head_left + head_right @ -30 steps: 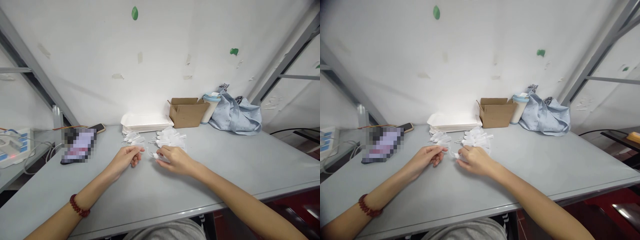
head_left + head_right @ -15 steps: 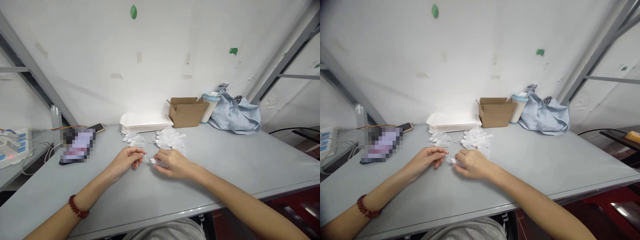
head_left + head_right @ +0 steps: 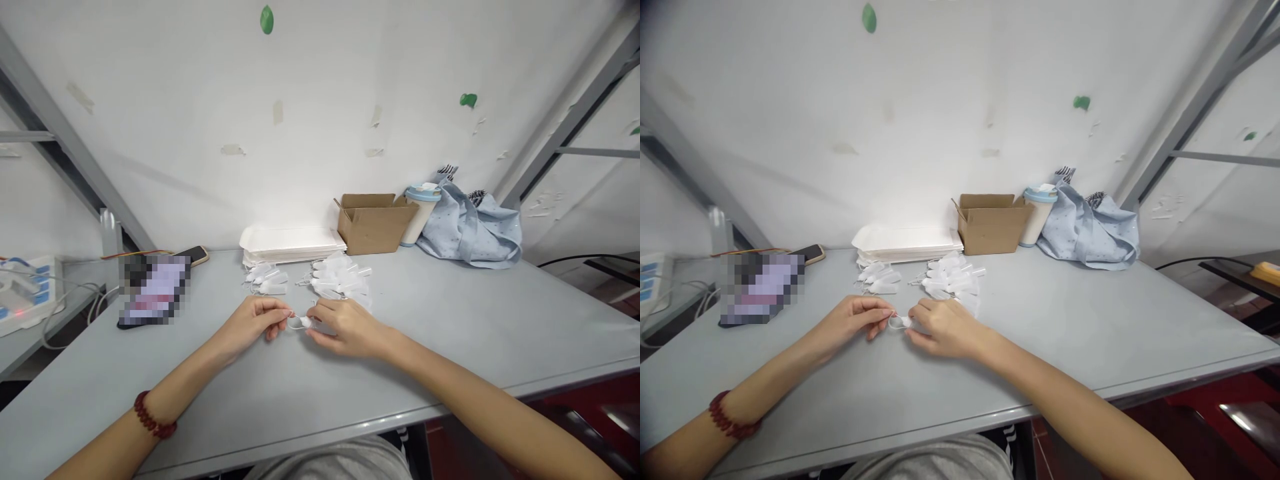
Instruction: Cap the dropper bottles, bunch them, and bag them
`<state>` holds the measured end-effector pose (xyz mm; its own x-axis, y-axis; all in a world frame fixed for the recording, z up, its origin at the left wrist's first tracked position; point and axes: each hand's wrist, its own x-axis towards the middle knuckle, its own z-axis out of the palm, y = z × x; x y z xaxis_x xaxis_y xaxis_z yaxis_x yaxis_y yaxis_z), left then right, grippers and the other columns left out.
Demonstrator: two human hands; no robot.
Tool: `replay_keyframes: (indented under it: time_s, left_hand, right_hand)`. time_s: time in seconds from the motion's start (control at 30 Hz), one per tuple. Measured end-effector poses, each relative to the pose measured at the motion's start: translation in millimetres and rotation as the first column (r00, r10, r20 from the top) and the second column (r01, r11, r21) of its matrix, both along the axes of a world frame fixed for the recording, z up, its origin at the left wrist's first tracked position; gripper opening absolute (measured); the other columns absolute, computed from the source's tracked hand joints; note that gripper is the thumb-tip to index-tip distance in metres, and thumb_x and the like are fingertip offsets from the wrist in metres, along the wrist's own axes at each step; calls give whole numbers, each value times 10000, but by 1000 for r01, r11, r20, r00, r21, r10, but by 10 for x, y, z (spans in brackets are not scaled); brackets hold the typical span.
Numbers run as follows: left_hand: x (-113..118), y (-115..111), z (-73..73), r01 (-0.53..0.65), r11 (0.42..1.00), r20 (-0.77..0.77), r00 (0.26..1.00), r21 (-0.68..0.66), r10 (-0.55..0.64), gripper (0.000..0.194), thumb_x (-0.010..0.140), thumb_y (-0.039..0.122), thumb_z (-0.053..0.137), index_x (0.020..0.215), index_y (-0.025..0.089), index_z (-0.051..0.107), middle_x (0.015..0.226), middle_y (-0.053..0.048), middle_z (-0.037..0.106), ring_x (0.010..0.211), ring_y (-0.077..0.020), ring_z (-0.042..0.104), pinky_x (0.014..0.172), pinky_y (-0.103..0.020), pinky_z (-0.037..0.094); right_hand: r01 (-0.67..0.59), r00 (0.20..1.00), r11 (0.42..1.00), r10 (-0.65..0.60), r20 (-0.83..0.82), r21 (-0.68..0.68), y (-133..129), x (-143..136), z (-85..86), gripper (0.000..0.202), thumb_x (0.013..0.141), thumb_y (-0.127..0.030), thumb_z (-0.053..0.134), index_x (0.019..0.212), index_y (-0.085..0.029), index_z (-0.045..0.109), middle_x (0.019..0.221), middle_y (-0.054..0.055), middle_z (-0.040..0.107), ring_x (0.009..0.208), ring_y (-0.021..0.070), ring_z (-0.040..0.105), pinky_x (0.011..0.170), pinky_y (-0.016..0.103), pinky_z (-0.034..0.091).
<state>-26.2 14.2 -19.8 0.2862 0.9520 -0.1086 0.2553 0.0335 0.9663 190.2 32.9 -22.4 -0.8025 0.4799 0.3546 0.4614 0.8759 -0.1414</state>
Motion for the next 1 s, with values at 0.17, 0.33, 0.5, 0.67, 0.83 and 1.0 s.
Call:
replay_keyframes:
  time_s: [0.17,0.33,0.5,0.67,0.83,1.0]
  left_hand:
    - [-6,-11,15,26,999,-18,999,-19,-26,229,775,344,604,733,136,688,581,8,568,494,-94,471,513,-234,371]
    - [2,-12,28,23,1000,-42,999,-12,-24,237,775,348,598,752,131,692,565,13,565,487,-92,474,517,-234,366]
    - [9,-5,31,9,1000,-67,998,-10,-10,240,774,351,598,724,131,680,561,18,564,482,-88,469,522,-235,367]
    - [4,-1,13,33,999,-62,998,-4,-34,248,780,358,599,719,131,678,565,18,568,485,-88,475,520,-230,371]
    - [9,3,14,23,1000,-76,997,-7,-23,241,781,353,599,736,132,683,574,18,575,479,-83,476,511,-222,372]
    - [12,0,18,22,1000,-97,995,-9,-23,253,782,363,599,707,133,672,557,22,561,474,-81,472,510,-219,374]
  right_hand:
    - [-9,1000,1000,9,-11,18,10,-3,-17,215,876,-292,500,959,-111,580,790,61,614,632,138,533,535,235,357]
    - [-2,1000,1000,2,-7,18,17,-2,-30,211,873,-294,501,954,-117,582,788,57,615,626,136,527,532,237,352]
    - [-5,1000,1000,5,-10,13,14,-3,-36,209,877,-293,492,956,-119,576,795,60,617,634,134,525,532,234,346]
    - [-2,1000,1000,2,-4,13,6,-5,-22,206,879,-289,492,956,-117,575,792,58,615,631,134,527,531,237,339]
    - [7,1000,1000,-7,0,14,8,-6,-23,203,874,-295,503,945,-121,578,801,60,621,626,133,526,527,233,330]
    - [16,1000,1000,-16,16,3,0,-12,-21,204,874,-300,502,938,-123,580,801,63,619,620,132,521,522,234,318]
